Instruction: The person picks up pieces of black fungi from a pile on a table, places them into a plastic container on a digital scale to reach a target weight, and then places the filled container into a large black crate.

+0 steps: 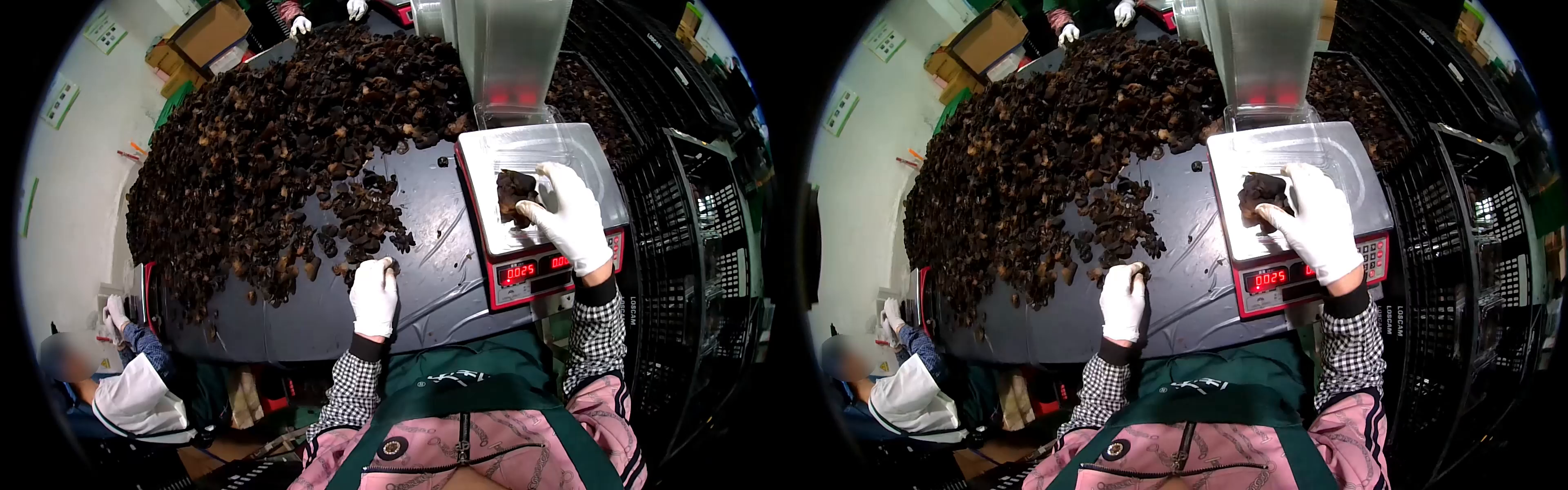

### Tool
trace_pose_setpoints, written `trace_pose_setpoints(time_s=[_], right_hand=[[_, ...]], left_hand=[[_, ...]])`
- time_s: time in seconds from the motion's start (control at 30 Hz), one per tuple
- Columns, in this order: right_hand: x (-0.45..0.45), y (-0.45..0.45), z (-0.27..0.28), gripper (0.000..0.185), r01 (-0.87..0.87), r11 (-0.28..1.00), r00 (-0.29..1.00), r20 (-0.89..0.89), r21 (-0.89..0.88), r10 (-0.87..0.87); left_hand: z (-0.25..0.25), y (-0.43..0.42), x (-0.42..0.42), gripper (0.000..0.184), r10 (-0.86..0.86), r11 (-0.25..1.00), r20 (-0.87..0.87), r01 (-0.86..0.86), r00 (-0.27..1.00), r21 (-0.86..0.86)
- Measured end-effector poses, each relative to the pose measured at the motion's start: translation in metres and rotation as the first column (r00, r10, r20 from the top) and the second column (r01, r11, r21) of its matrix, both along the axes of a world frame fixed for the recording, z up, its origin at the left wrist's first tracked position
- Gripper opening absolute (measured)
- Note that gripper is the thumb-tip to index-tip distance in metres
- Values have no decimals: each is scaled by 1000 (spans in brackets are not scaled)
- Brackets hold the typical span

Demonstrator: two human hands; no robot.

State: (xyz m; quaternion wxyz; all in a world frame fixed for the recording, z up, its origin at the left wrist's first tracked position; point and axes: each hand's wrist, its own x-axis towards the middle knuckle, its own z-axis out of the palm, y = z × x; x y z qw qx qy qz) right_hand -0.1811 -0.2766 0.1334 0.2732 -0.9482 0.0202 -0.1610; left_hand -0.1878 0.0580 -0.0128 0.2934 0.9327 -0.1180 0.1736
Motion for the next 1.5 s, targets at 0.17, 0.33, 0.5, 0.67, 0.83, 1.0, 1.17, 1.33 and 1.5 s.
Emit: trace_pose_setpoints(time_s=[0.17, 0.33, 0.5, 0.67, 0.83, 1.0, 1.17, 1.33, 1.5], right_hand=[[-32, -18, -27, 43, 182, 960, 954, 276, -213, -119], [-48, -33, -43, 42, 200, 957, 958, 246, -210, -147], [-56, -41, -44, 39, 190, 969, 970, 181, -160, -161], [-58, -26, -27, 44, 267, 945, 920, 341, -190, -192], [-81, 55, -16, 37, -101, 906, 961, 275, 411, -17], [-94, 121, -68, 35, 104, 260, 885, -208, 960, 416], [-88, 137, -126, 53, 502, -378, 771, -204, 778, 604], [-69, 139, -140, 39, 451, -332, 823, -242, 828, 514], [-51, 142, -124, 46, 362, -529, 916, -186, 768, 356]], left_hand=[[86, -47, 3, 29, -130, 903, 159, 183, 979, -388], [135, -133, 27, 41, -416, 799, 452, 554, 790, -233], [124, -166, 2, 48, -536, 732, 361, 633, 763, -251], [47, -109, -6, 33, -340, 929, 131, 354, 931, -104], [1, -63, -15, 26, -252, 951, -35, 254, 967, 176], [-10, -41, -23, 26, -172, 973, -47, 163, 984, -161], [49, -31, -46, 30, -373, 849, -204, 244, 905, -470], [38, 7, 8, 32, 37, 991, 63, -45, 997, 129], [-4, 28, 22, 34, 123, 878, 131, -169, 984, 448]])
